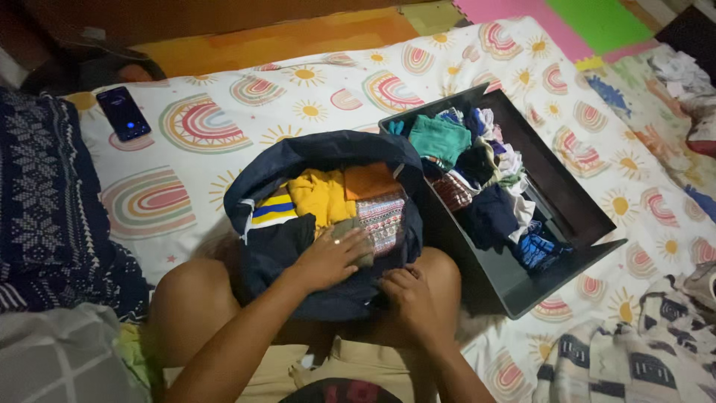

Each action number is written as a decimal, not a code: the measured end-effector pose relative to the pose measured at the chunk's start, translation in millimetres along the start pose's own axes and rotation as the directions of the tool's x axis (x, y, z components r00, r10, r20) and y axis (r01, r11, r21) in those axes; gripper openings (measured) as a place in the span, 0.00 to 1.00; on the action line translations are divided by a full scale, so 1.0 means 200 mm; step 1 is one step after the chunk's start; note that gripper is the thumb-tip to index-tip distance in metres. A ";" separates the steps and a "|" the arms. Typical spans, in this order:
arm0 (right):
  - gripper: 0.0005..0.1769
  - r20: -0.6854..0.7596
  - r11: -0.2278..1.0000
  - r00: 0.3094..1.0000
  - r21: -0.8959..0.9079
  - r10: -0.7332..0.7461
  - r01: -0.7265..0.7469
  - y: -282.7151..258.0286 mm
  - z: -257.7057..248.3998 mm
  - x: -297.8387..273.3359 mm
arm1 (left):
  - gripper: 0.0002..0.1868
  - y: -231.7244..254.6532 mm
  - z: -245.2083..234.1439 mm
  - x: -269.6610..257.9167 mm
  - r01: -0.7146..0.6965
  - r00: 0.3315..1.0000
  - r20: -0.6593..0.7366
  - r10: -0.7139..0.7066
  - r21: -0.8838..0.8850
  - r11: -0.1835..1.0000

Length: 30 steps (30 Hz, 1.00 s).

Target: The person sits on a bed and packs baby clothes from an open storage box into a dark fabric bag on their lap, placing folded garments one at a time and arranging them inside the bag.

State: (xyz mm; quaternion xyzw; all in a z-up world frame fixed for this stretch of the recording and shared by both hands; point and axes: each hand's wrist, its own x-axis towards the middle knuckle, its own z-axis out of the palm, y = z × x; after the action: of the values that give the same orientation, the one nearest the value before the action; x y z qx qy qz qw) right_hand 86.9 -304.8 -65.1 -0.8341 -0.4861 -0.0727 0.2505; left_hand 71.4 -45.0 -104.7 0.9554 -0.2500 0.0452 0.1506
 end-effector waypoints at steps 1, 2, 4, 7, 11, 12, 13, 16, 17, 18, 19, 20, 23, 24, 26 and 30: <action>0.18 0.011 0.999 1.000 0.022 0.027 -0.027 0.02 0.01 0.00 | 0.32 0.00 0.00 -0.01 0.008 1.000 -0.017 -0.008 0.010 1.000; 0.18 0.028 0.997 0.998 0.048 0.055 -0.056 0.03 0.02 -0.02 | 0.32 0.01 0.01 -0.03 0.023 0.999 -0.024 -0.022 0.028 0.999; 0.18 0.037 0.995 0.997 0.060 0.074 -0.076 0.03 0.04 -0.03 | 0.32 0.03 0.00 -0.04 0.050 0.998 -0.046 -0.047 0.067 0.996; 0.17 0.008 0.998 0.999 0.035 0.046 -0.046 0.04 0.06 -0.02 | 0.35 0.07 -0.04 -0.03 0.124 0.992 0.031 -0.125 0.029 0.992; 0.17 -0.020 0.998 0.999 0.055 0.030 -0.029 0.01 0.04 -0.02 | 0.42 0.12 -0.10 -0.05 0.069 0.994 0.082 -0.074 0.065 0.996; 0.18 -0.021 0.998 0.999 0.064 0.030 -0.029 0.00 0.03 -0.02 | 0.42 0.12 -0.11 -0.06 0.071 0.994 0.078 -0.076 0.058 0.996; 0.17 -0.022 0.997 0.998 0.058 0.052 -0.051 -0.01 0.02 -0.02 | 0.42 0.13 -0.11 -0.06 0.073 0.994 0.073 -0.077 0.052 0.996; 0.15 -0.016 0.995 0.996 0.035 0.092 -0.091 -0.06 -0.01 0.01 | 0.42 0.12 -0.12 -0.05 0.067 0.995 0.066 -0.069 0.038 0.997; 0.15 -0.009 0.995 0.995 0.025 0.098 -0.098 -0.07 -0.02 0.03 | 0.42 0.12 -0.12 -0.04 0.068 0.995 0.068 -0.071 0.044 0.997; 0.15 0.001 0.994 0.994 0.015 0.106 -0.106 -0.08 -0.03 0.04 | 0.42 0.12 -0.11 -0.04 0.070 0.995 0.071 -0.073 0.048 0.996; 0.14 0.003 0.995 0.995 0.009 0.100 -0.100 -0.09 -0.03 0.04 | 0.42 0.12 -0.11 -0.03 0.072 0.994 0.074 -0.076 0.053 0.996; 0.14 0.003 0.995 0.995 0.002 0.096 -0.096 -0.09 -0.03 0.04 | 0.42 0.13 -0.10 -0.03 0.080 0.993 0.082 -0.085 0.058 0.995; 0.15 -0.016 0.994 0.994 -0.001 0.107 -0.107 -0.10 -0.02 0.03 | 0.42 0.13 -0.08 -0.03 0.093 0.990 0.098 -0.099 0.067 0.993; 0.15 -0.027 0.994 0.993 0.001 0.113 -0.113 -0.09 -0.02 0.03 | 0.42 0.12 -0.08 -0.04 0.090 0.991 0.098 -0.096 0.066 0.994; 0.16 -0.036 0.997 0.996 0.002 0.082 -0.082 -0.08 -0.02 0.04 | 0.41 0.12 -0.08 -0.04 0.079 0.994 0.071 -0.083 0.058 0.995; 0.18 -0.050 0.998 0.997 -0.027 0.050 -0.052 -0.09 -0.03 0.05 | 0.41 0.12 -0.07 -0.05 0.061 0.998 0.014 -0.062 0.069 0.996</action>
State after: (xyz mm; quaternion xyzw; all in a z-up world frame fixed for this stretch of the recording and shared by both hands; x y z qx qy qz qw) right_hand 77.0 -292.6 -50.5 -0.8476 -0.4573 -0.0934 0.2525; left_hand 51.2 -55.9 -86.2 0.9676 -0.2199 0.0415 0.1170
